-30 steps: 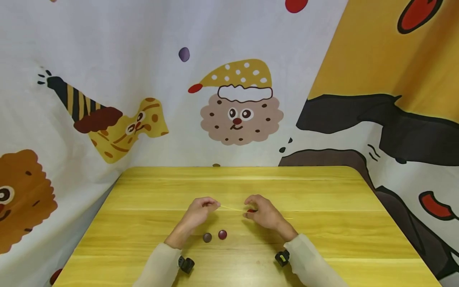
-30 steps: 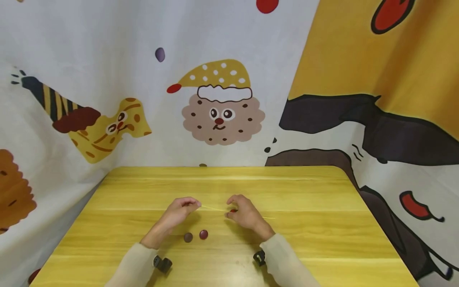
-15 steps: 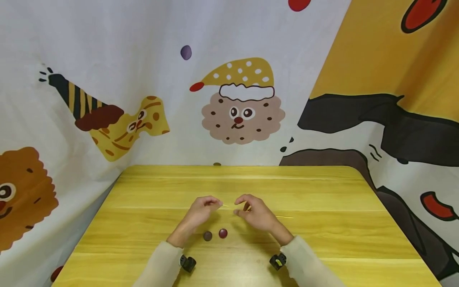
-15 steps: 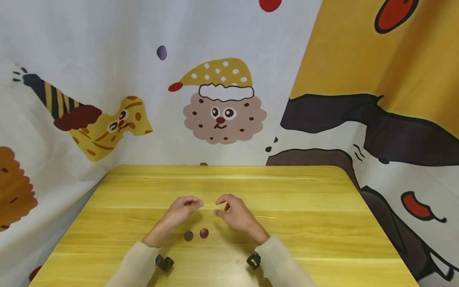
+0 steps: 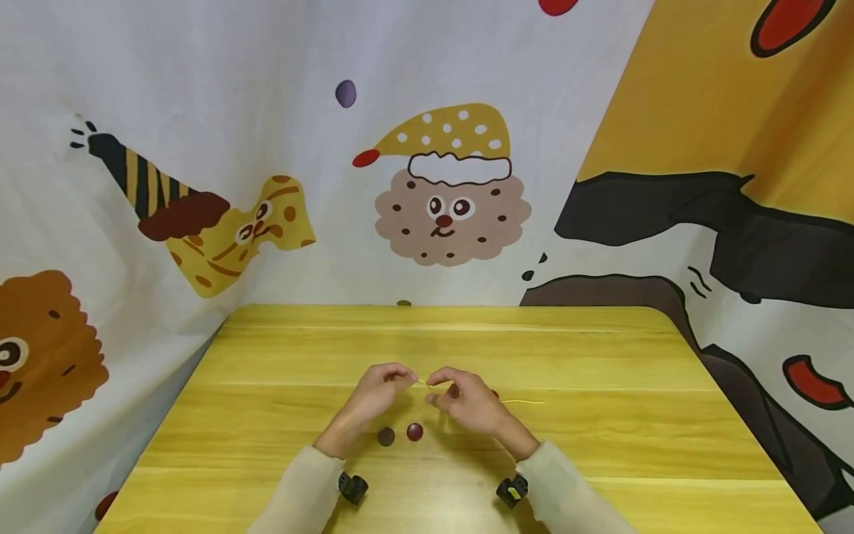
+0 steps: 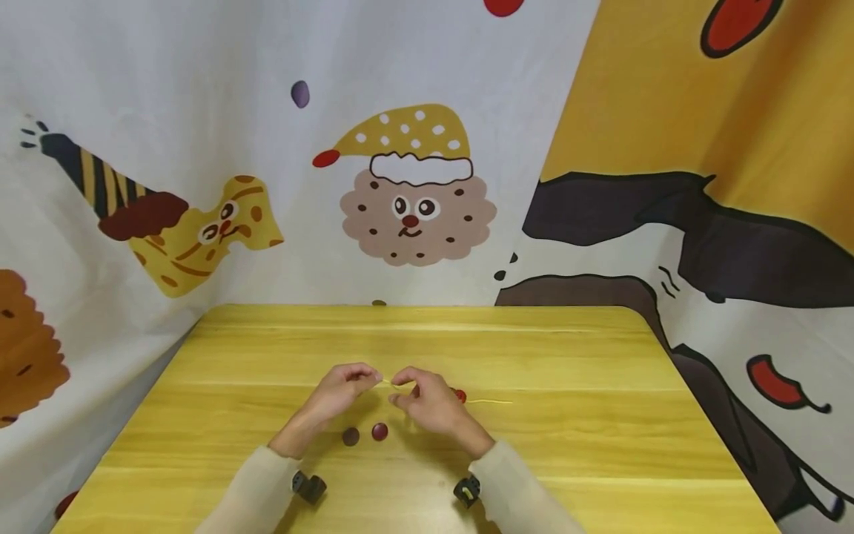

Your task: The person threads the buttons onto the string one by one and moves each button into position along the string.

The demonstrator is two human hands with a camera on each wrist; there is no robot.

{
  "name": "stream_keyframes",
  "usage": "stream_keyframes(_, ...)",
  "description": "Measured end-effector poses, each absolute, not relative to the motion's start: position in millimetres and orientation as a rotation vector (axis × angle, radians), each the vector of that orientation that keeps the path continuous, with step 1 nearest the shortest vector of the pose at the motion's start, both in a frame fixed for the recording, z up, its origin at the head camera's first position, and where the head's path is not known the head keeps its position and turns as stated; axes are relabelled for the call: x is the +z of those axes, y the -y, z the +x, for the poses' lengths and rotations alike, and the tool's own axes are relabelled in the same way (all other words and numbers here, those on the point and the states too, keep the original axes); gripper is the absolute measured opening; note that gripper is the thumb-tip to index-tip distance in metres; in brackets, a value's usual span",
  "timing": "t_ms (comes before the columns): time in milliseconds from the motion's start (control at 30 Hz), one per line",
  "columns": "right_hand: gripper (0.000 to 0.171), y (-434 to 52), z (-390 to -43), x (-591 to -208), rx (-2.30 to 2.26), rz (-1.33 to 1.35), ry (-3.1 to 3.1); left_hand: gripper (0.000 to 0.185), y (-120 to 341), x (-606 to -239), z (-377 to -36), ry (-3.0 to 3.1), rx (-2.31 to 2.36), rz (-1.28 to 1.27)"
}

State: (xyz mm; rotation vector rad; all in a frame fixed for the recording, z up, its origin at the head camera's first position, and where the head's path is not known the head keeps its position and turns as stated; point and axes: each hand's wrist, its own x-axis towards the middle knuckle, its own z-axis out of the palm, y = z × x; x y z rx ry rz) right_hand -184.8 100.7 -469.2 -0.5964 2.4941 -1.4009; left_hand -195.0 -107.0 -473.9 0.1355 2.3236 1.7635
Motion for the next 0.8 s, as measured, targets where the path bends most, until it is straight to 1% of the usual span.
stream_keyframes(367,0.029,-97.2,-183.7,-474.2,-1.586,-0.529,-2.328,0.023,104.6,-474.9,-195.4,-2.331,1.737,0.165)
stream_keyframes(800,0.019,-97.5,-184.1,-476.8,-1.59,-0.537,-2.395,0.022,102.8,-471.9,-192.8,-2.339,1.756,0.164)
